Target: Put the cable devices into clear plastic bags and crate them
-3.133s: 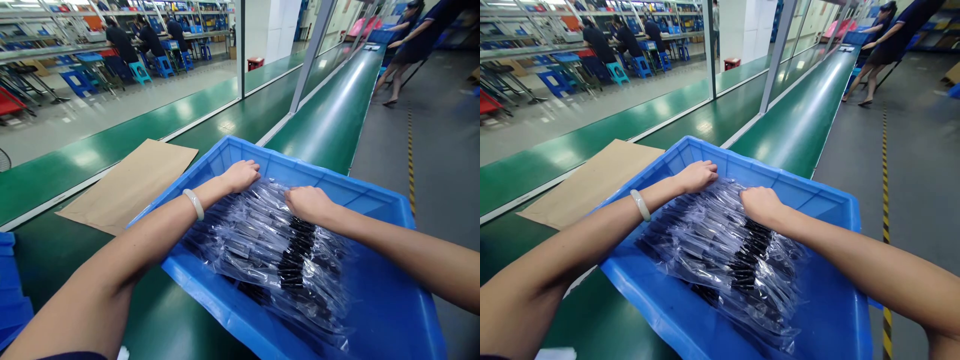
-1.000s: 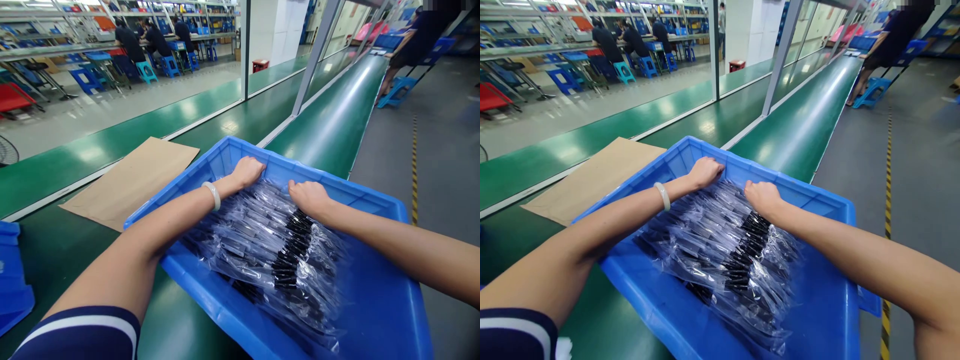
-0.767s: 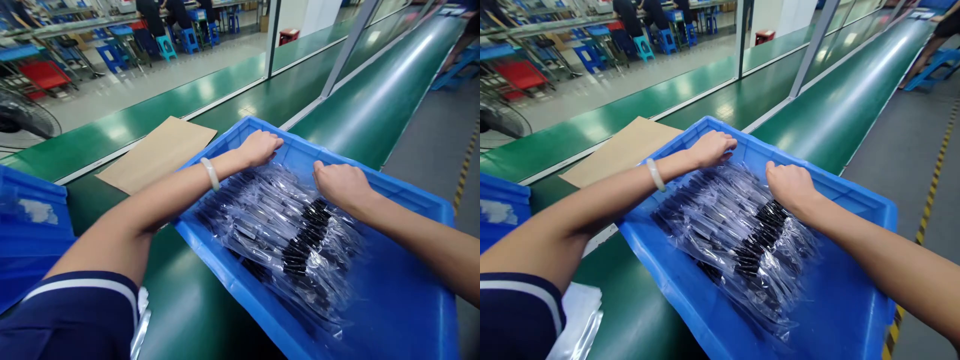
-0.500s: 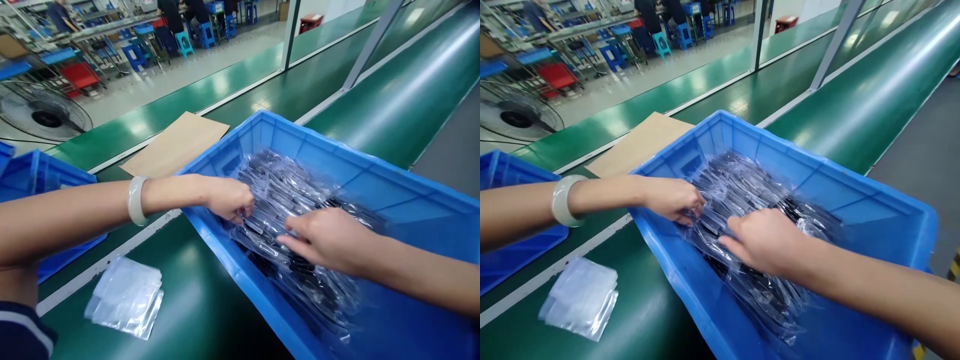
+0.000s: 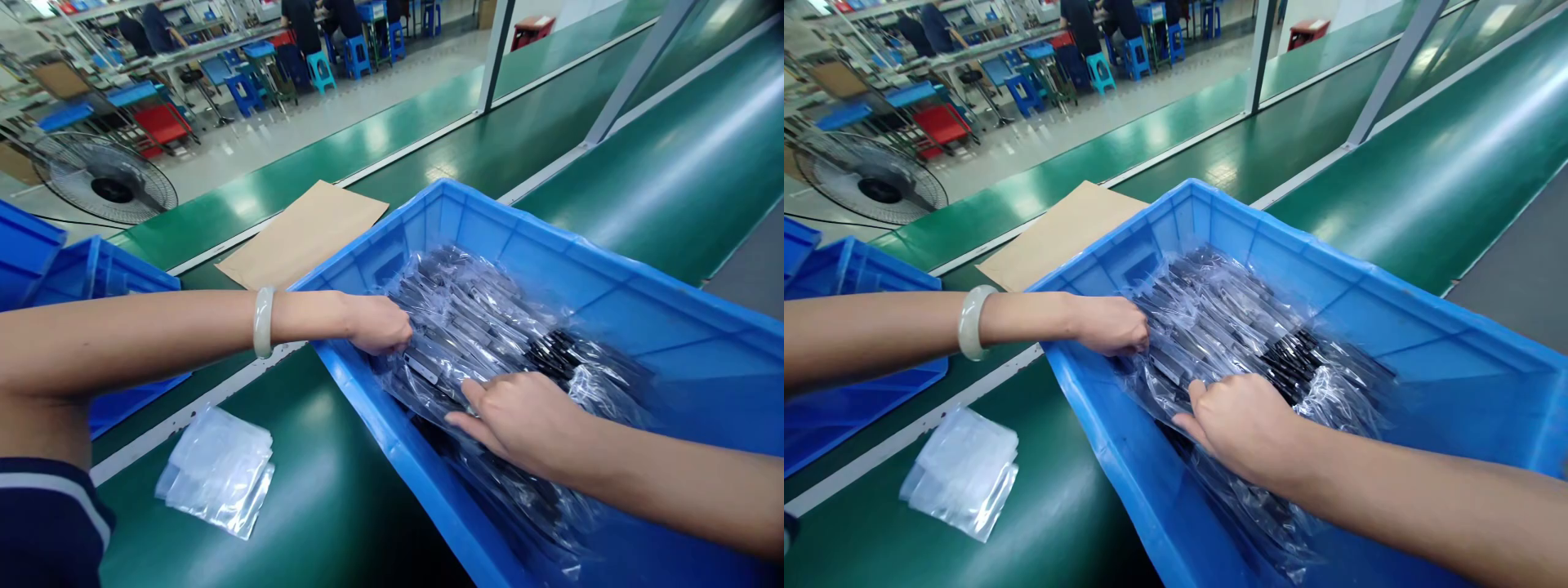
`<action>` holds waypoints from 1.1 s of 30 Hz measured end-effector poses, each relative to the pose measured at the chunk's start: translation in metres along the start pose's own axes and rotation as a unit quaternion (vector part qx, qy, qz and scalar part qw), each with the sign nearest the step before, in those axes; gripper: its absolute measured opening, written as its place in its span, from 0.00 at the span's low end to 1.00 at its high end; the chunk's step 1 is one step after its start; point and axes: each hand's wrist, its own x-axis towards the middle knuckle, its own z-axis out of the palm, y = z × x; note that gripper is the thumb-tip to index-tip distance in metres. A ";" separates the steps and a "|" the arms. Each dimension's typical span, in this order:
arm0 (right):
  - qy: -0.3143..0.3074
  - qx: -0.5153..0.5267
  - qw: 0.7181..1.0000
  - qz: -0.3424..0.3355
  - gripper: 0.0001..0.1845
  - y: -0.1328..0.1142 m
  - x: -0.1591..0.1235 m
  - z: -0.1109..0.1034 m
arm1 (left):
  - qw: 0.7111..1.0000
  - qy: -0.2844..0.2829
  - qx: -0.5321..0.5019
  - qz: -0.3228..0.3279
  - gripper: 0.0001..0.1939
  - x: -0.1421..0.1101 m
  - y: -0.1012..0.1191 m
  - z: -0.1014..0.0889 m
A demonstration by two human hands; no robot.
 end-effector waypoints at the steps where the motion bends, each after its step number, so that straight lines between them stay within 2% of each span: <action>1: 0.017 0.007 1.000 -0.007 0.23 -0.002 0.000 0.002 | 1.000 0.002 0.000 0.004 0.06 0.000 -0.001 0.000; 3: 0.028 0.016 0.999 -0.029 0.21 -0.007 0.002 0.006 | 1.000 0.020 -0.011 0.012 0.05 0.000 -0.002 0.002; 7: -0.026 0.021 0.998 -0.056 0.10 -0.012 0.006 0.008 | 0.997 0.051 -0.048 0.013 0.06 0.001 -0.004 0.002; 12: -0.073 0.012 0.997 -0.024 0.07 -0.005 0.001 -0.001 | 1.000 0.009 -0.012 -0.005 0.06 -0.009 -0.006 -0.003; 14: -0.089 0.009 0.996 -0.030 0.07 -0.003 -0.001 0.000 | 1.000 -0.001 0.006 -0.021 0.04 -0.015 -0.005 -0.005; 17: -0.068 0.015 0.997 -0.037 0.09 -0.004 -0.002 0.003 | 0.999 0.007 -0.019 -0.025 0.06 -0.019 0.000 -0.008; 20: -0.023 0.017 0.999 -0.033 0.15 -0.007 -0.003 0.004 | 0.997 -0.017 -0.073 0.020 0.04 -0.017 0.010 -0.008; 23: -0.021 0.015 0.999 -0.038 0.15 -0.010 -0.002 0.007 | 0.996 -0.038 -0.074 0.044 0.05 -0.008 0.022 -0.002; 26: -0.033 0.009 0.998 -0.044 0.13 -0.009 0.002 0.012 | 0.995 0.001 -0.099 0.018 0.04 0.002 0.029 0.007; 29: -0.038 0.011 0.998 -0.052 0.10 -0.006 0.005 0.015 | 0.989 0.055 -0.140 0.007 0.08 0.003 0.027 0.011; 31: -0.038 0.018 0.998 -0.046 0.09 -0.004 0.005 0.014 | 0.991 0.059 -0.121 0.022 0.09 -0.002 0.022 0.008; 33: -0.036 0.025 0.998 -0.039 0.09 -0.002 0.005 0.013 | 0.996 0.037 -0.070 0.036 0.08 -0.008 0.015 0.003</action>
